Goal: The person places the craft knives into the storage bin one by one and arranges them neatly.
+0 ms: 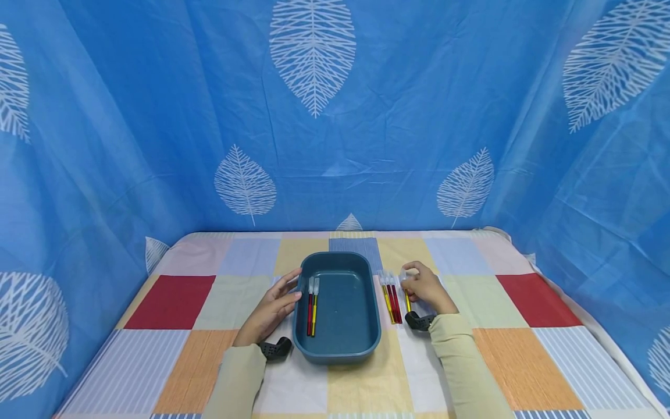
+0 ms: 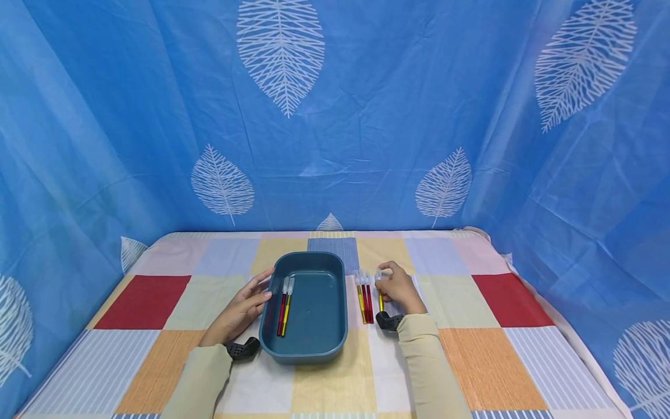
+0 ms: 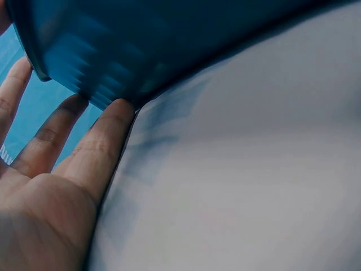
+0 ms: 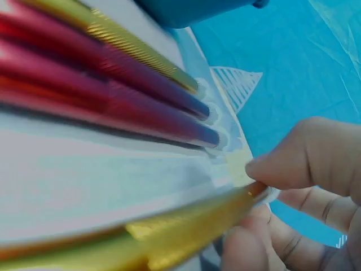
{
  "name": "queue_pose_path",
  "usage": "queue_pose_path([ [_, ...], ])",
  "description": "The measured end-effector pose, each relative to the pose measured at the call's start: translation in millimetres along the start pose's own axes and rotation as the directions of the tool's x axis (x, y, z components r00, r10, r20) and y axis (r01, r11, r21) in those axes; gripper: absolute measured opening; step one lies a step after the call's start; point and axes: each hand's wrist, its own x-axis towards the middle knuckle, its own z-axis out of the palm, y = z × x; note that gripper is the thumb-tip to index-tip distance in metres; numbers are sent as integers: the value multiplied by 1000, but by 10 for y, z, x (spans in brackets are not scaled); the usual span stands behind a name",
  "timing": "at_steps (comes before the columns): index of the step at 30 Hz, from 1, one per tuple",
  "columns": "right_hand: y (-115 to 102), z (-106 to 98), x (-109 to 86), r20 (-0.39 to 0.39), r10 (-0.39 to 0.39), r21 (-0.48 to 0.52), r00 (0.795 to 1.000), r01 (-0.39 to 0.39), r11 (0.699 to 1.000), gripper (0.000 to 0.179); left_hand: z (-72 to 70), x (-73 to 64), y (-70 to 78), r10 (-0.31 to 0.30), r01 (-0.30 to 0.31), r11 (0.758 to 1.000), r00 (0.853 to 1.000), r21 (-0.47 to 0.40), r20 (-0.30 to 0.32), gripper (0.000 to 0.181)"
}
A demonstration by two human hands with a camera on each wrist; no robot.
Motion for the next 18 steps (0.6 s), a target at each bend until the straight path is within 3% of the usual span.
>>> queue_pose_path([
  [7, -39, -43, -2, 30, -13, 27, 999, 12, 1000, 50, 19, -1, -6, -11, 12, 1000, 999, 18, -40, 67],
  [18, -212, -71, -33, 1, -88, -55, 996, 88, 995, 52, 12, -6, -16, -1, 1, 1000, 1000, 13, -17, 67],
])
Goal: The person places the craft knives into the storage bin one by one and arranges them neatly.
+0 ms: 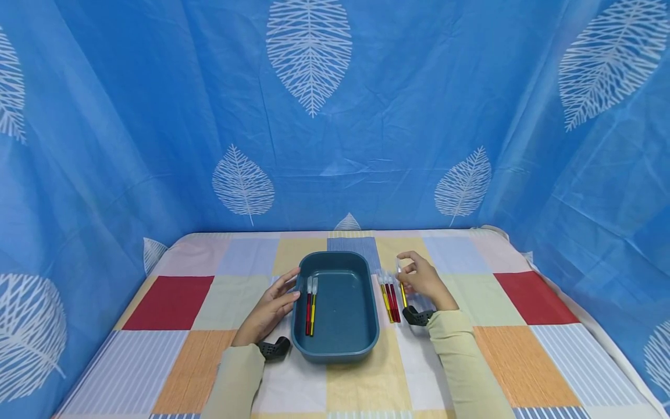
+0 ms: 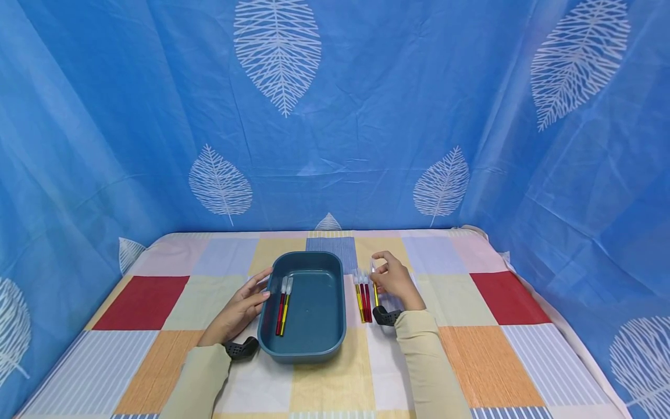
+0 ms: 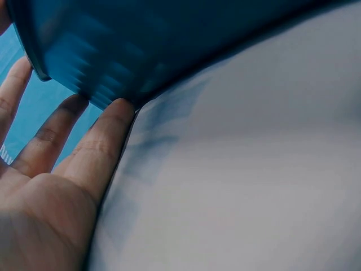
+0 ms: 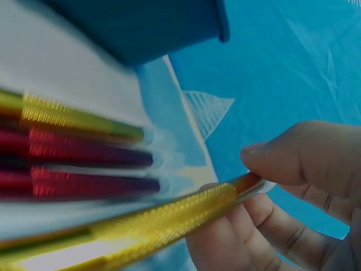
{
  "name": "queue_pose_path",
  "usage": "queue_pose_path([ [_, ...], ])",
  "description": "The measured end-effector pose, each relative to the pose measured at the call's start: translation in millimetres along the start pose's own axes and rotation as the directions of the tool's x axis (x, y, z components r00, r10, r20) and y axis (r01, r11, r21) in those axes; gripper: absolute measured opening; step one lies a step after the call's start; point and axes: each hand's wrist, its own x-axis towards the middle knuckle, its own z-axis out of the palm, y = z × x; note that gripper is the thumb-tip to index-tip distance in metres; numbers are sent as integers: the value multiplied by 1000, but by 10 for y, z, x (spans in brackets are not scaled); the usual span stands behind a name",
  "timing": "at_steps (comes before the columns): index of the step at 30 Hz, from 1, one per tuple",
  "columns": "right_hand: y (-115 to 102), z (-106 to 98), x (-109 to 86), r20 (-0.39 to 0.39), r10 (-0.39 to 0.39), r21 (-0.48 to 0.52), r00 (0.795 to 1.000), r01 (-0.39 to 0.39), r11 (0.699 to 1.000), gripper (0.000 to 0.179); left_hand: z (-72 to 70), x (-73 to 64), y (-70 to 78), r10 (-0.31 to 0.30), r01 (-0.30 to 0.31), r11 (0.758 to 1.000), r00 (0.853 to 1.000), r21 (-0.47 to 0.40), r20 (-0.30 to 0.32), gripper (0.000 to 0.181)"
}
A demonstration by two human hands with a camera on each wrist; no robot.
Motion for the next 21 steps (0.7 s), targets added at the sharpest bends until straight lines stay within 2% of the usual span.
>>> queue_pose_path([
  [14, -308, 50, -38, 10, -92, -27, 996, 92, 995, 52, 4, -1, 16, -13, 13, 1000, 1000, -4, -15, 68],
  [21, -467, 77, -100, 25, -111, -27, 994, 111, 993, 53, -3, 12, 15, -20, 20, 1000, 1000, -4, -15, 69],
])
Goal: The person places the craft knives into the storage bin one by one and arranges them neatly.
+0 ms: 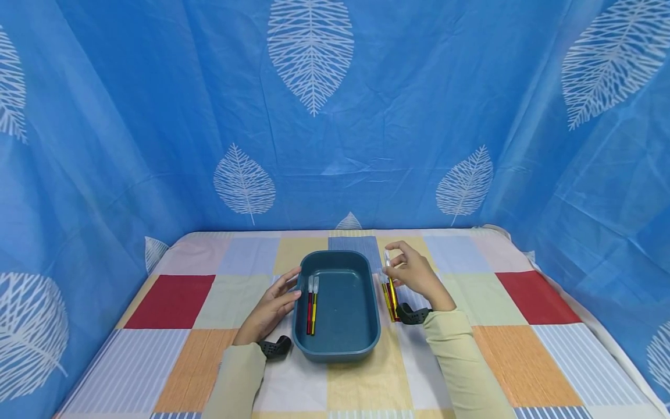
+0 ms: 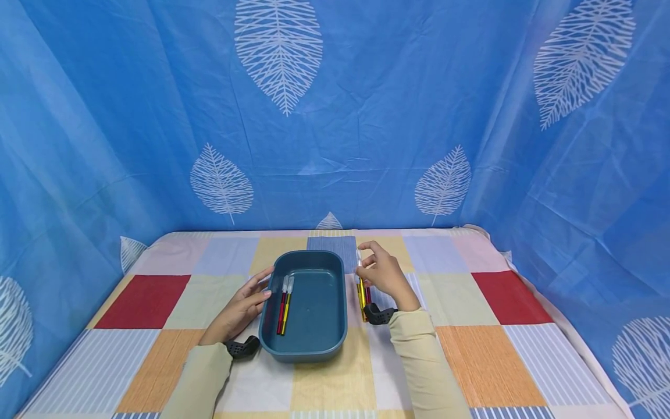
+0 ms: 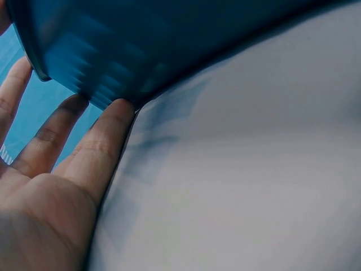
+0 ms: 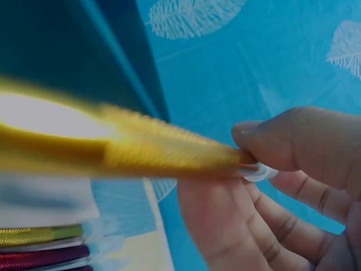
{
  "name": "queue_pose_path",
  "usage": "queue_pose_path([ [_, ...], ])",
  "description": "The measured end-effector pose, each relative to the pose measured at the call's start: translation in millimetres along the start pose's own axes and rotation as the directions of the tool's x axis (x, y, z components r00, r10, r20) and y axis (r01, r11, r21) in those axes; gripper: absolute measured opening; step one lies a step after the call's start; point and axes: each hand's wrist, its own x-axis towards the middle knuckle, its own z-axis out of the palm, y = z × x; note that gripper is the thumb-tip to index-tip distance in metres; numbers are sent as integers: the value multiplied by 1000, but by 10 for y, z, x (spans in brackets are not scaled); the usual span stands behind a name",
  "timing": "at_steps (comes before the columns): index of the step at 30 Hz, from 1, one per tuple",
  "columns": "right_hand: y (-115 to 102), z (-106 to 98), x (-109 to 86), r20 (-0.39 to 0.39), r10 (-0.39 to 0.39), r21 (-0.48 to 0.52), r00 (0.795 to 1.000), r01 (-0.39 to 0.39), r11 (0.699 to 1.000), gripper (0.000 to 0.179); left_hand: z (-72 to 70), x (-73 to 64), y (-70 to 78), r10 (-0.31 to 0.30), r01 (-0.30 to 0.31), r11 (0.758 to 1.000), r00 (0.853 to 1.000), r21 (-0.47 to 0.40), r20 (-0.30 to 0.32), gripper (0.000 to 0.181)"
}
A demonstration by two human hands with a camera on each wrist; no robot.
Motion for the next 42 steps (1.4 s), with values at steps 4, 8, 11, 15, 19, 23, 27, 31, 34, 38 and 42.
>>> queue_pose_path([
  [4, -88, 0, -33, 3, -19, 21, 1000, 19, 1000, 54, 0, 3, -6, -1, 1, 1000, 1000, 0, -3, 69],
  [8, -146, 18, -46, 5, -47, 38, 999, 47, 998, 55, 6, -1, -3, 3, -3, 1000, 1000, 5, -2, 69],
  [11, -177, 51, -47, 8, -76, 36, 997, 76, 996, 54, 7, 0, -4, 3, -3, 1000, 1000, 5, -2, 69],
  [15, -230, 116, -53, 23, -108, 47, 994, 107, 993, 53, 5, 0, -4, 4, -4, 1000, 1000, 2, -1, 69],
  [19, -298, 181, -66, 48, -119, 71, 992, 116, 991, 52, 5, -9, 2, 6, -6, 1000, 1000, 9, 2, 70],
  [23, -340, 234, -80, 70, -113, 85, 991, 107, 991, 52, -5, -4, -1, 4, -4, 1000, 1000, -1, 5, 69],
  [27, -341, 262, -87, 85, -94, 100, 992, 85, 991, 51, 1, 3, -8, 6, -6, 1000, 1000, -8, 16, 69],
  [31, -355, 280, -98, 91, -75, 107, 993, 65, 992, 51, 9, 20, -20, 6, -6, 1000, 1000, -20, 25, 69],
  [34, -374, 301, -106, 96, -66, 115, 993, 55, 992, 53, 12, 35, -28, 2, -2, 1000, 1000, -24, 18, 69],
  [38, -401, 336, -88, 112, -62, 124, 992, 48, 991, 55, 16, 33, -23, 4, -3, 1000, 1000, -17, 11, 70],
  [42, -433, 379, -46, 139, -64, 138, 988, 45, 989, 55, 0, 19, -18, 6, -6, 1000, 1000, -15, 9, 69],
])
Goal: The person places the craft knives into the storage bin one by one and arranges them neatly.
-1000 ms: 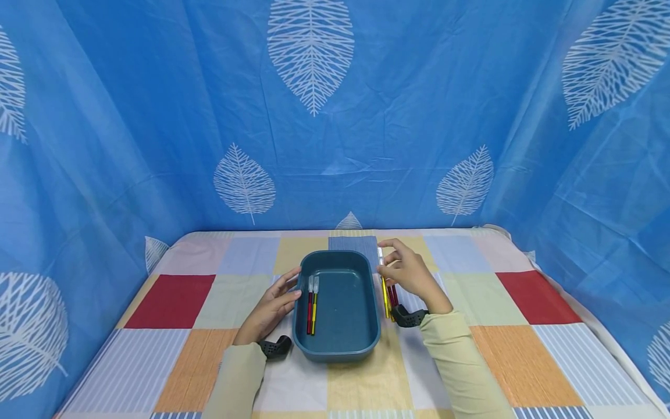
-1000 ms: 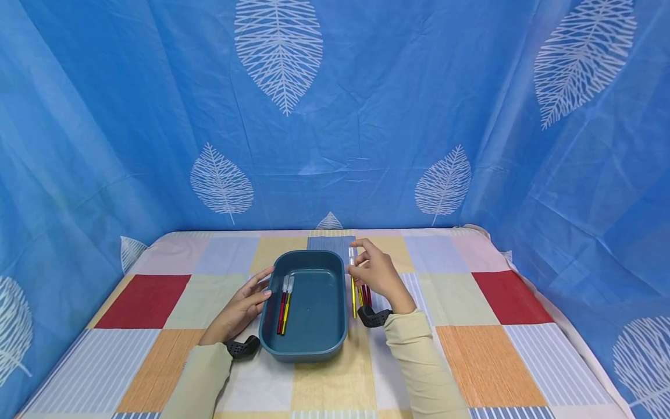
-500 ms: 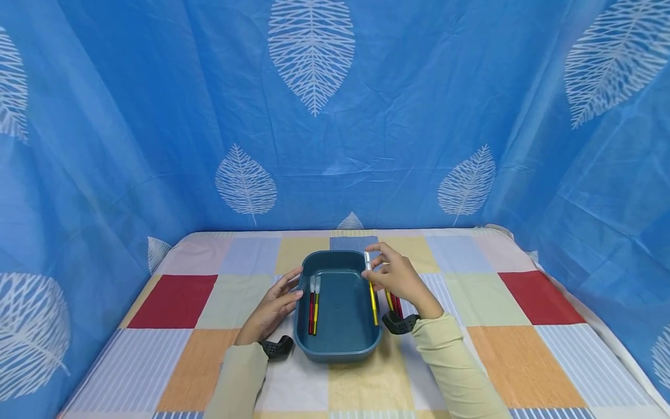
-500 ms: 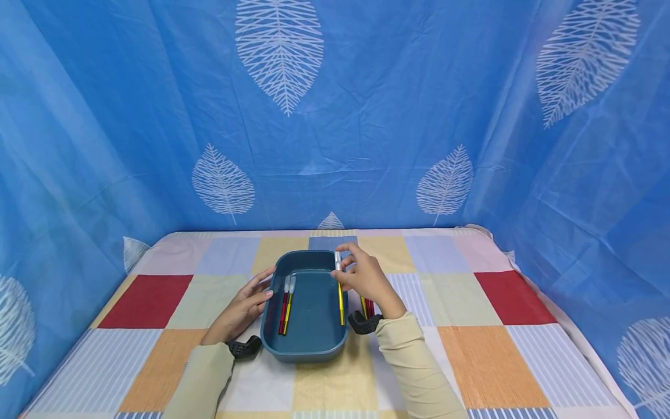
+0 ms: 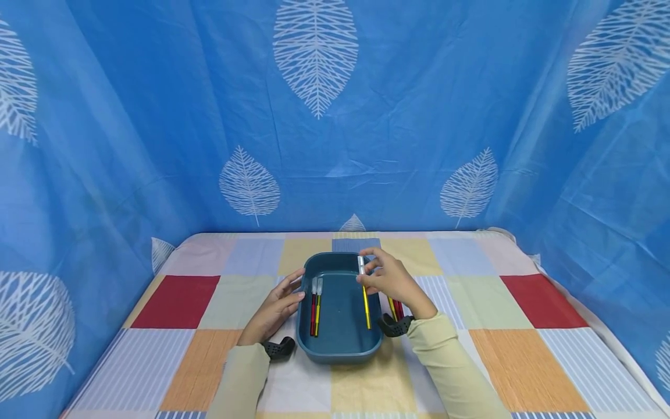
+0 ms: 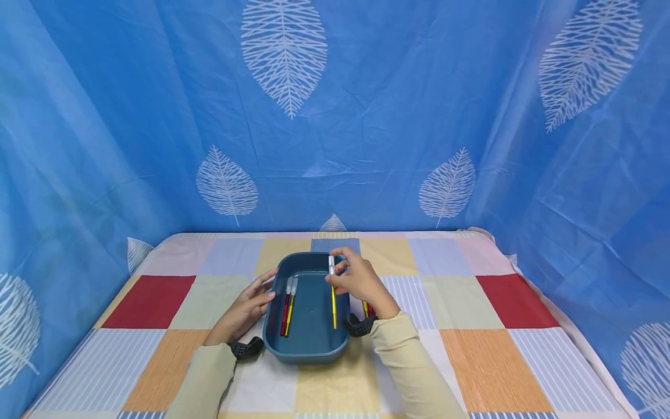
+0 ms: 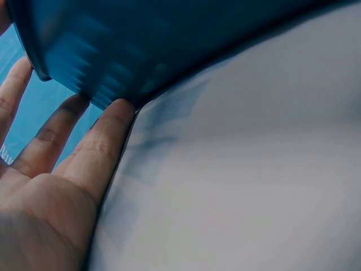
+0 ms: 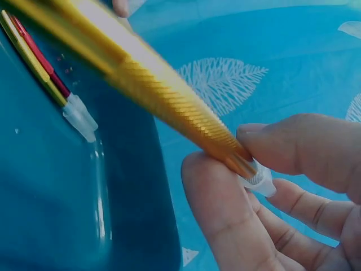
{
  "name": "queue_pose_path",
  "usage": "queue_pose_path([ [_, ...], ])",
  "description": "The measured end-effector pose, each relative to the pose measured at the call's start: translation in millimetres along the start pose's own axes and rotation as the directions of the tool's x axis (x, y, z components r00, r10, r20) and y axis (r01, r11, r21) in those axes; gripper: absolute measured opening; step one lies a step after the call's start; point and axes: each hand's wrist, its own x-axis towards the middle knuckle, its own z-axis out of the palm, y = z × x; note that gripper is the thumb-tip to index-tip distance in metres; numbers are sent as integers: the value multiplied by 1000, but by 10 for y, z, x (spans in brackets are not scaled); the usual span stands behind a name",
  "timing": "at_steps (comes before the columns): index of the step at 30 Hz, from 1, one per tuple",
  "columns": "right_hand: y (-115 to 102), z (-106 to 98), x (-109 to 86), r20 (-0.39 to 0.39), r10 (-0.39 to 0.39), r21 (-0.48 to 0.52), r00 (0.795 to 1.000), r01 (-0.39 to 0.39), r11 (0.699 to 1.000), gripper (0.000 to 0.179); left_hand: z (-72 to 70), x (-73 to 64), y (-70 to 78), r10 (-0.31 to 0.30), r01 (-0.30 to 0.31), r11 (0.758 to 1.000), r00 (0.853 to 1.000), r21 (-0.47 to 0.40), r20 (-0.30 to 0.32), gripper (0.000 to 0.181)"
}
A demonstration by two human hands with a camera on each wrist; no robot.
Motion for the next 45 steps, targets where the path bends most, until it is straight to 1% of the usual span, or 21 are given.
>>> queue_pose_path([
  [9, 11, 82, 151, 67, 23, 33, 997, -25, 999, 56, -28, -16, -16, 1, -1, 1000, 1000, -1, 1, 70],
  [18, 4, 156, 251, 144, 34, 80, 989, -46, 996, 57, -32, -21, -33, 0, 0, 1000, 1000, 13, -6, 70],
  [27, 45, 285, 339, 185, 55, 99, 981, -74, 992, 54, -8, -24, -12, 5, -5, 1000, 1000, 3, 7, 70],
  [32, 41, 340, 373, 210, 51, 117, 976, -76, 990, 52, -5, -21, -7, -6, 6, 1000, 1000, -4, -1, 69],
  [36, 35, 389, 402, 218, 45, 107, 975, -70, 992, 51, 0, -23, 0, -11, 11, 1000, 1000, -5, -12, 69],
  [45, 40, 491, 468, 177, 132, 52, 975, -143, 988, 48, 10, -4, 0, -13, 12, 1000, 1000, -5, -29, 69],
])
